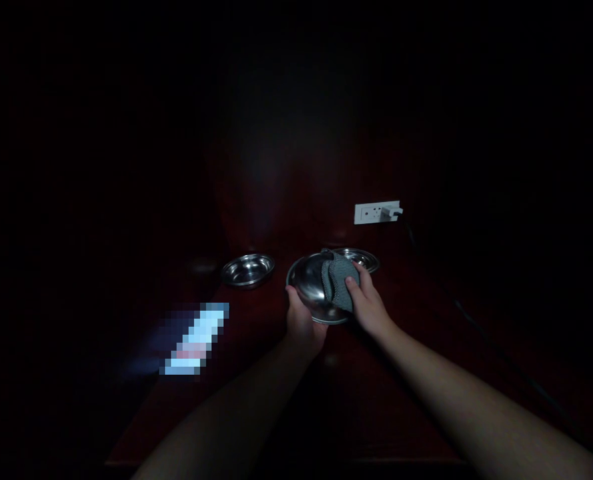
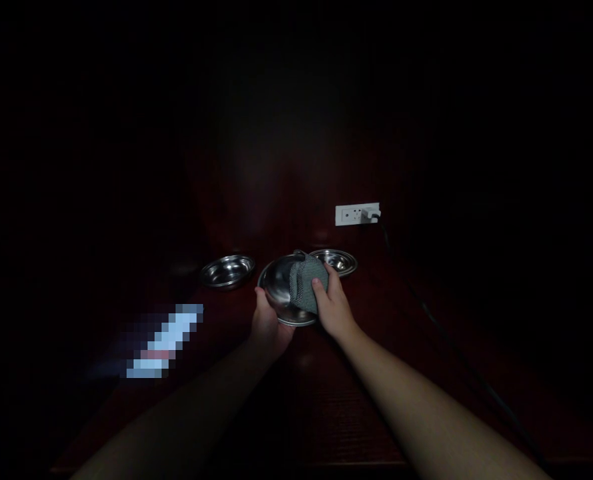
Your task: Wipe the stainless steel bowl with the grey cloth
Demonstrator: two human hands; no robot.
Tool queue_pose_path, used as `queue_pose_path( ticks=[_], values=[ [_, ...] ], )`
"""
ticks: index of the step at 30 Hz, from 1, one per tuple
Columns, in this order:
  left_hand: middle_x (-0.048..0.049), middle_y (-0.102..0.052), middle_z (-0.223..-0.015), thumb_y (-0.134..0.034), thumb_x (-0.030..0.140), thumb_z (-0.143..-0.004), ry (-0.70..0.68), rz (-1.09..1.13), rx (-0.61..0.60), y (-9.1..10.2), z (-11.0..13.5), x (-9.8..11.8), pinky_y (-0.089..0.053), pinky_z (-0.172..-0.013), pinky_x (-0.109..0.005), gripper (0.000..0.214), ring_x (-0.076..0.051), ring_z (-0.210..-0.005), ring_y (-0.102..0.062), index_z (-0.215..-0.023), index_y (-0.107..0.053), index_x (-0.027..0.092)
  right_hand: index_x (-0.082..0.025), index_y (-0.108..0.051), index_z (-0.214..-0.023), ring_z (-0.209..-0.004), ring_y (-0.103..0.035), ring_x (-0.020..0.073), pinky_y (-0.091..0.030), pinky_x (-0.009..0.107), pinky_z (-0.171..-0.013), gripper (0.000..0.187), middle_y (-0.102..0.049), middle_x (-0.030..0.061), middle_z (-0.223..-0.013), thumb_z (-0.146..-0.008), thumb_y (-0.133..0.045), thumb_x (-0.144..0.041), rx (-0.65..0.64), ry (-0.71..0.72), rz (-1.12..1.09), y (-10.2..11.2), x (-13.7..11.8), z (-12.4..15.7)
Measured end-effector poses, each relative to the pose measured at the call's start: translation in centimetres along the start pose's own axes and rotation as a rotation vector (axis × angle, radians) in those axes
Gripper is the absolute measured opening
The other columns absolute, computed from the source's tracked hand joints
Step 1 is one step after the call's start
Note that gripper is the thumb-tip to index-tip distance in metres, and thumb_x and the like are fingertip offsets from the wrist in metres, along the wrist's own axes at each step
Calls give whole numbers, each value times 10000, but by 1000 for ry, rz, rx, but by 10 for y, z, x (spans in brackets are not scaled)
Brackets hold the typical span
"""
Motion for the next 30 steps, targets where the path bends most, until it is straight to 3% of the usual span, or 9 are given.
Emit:
queue_pose_path(
  ticks=[11, 21, 30],
  values=[
    [-123, -601, -1200, -289, 625, -839, 66, -64, -40, -3, -1, -4, -442, -942, -446, 633, -279, -1102, -562, -1169, -572, 165, -175, -498, -1209, -1070, -524, 246, -377, 418, -957, 504, -571, 108, -1174, -819, -459, -493, 184, 78, -14, 12, -11, 2],
    [-110, -609, -1185, -290, 597, -855, 132, -143, 5, 1, -8, -1, -474, -910, -409, 589, -249, -1076, -581, -1127, -595, 173, -188, -519, -1227, -1114, -514, 242, -361, 401, -984, 493, -567, 82, -1224, -806, -486, -441, 127, 44, -21, 17, -4, -7],
    [-120, -646, -1099, -334, 585, -851, 267, -216, 72, 11, -13, -1, -500, -854, -406, 565, -236, -959, -633, -1099, -605, 156, -163, -582, -1155, -963, -597, 234, -440, 375, -874, 484, -651, 79, -1082, -782, -497, -459, 8, -178, -37, 17, 15, -17]
  ],
)
Point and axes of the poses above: each hand's wrist, its own z-axis away from the middle knuckle, its own y-axis out of the back of the hand, x = y × z, the point moved 5 cm from there along -z, towards the middle knuckle
